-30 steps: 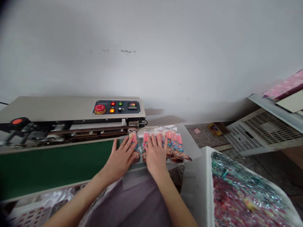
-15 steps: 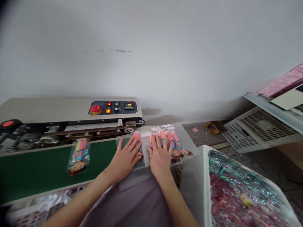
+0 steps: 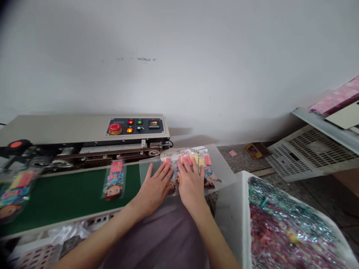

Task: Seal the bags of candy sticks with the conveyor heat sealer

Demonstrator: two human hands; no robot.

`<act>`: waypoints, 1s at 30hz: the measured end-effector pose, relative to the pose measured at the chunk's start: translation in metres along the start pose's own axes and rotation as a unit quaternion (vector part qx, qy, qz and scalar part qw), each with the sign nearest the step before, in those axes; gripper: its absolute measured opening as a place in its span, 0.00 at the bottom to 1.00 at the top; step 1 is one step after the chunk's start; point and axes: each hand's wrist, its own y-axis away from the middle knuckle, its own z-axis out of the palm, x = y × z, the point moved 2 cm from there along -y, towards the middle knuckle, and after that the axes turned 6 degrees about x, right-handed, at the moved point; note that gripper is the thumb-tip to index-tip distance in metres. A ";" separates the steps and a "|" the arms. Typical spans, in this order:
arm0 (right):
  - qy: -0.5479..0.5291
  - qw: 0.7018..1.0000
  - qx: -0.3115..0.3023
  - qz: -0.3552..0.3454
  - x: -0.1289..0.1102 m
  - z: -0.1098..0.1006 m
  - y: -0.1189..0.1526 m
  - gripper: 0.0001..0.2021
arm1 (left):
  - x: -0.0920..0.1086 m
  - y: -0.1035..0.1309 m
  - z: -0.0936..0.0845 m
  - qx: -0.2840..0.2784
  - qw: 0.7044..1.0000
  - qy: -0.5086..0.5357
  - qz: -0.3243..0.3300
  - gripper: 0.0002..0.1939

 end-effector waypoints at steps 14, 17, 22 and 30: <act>-0.020 1.000 -0.013 0.011 -0.012 0.013 -0.034 0.27 | -0.003 0.008 0.007 0.006 1.000 -0.011 -0.012 0.27; 0.029 0.999 0.007 0.011 0.011 0.008 -0.021 0.24 | -0.005 0.007 0.009 0.006 1.000 -0.023 -0.018 0.27; 0.065 0.998 0.004 0.023 0.016 0.016 -0.002 0.24 | -0.020 0.016 0.006 0.016 0.998 -0.045 -0.032 0.27; -0.020 0.999 -0.008 0.033 -0.039 0.016 -0.012 0.27 | -0.042 0.028 -0.032 0.028 0.992 -0.074 -0.096 0.24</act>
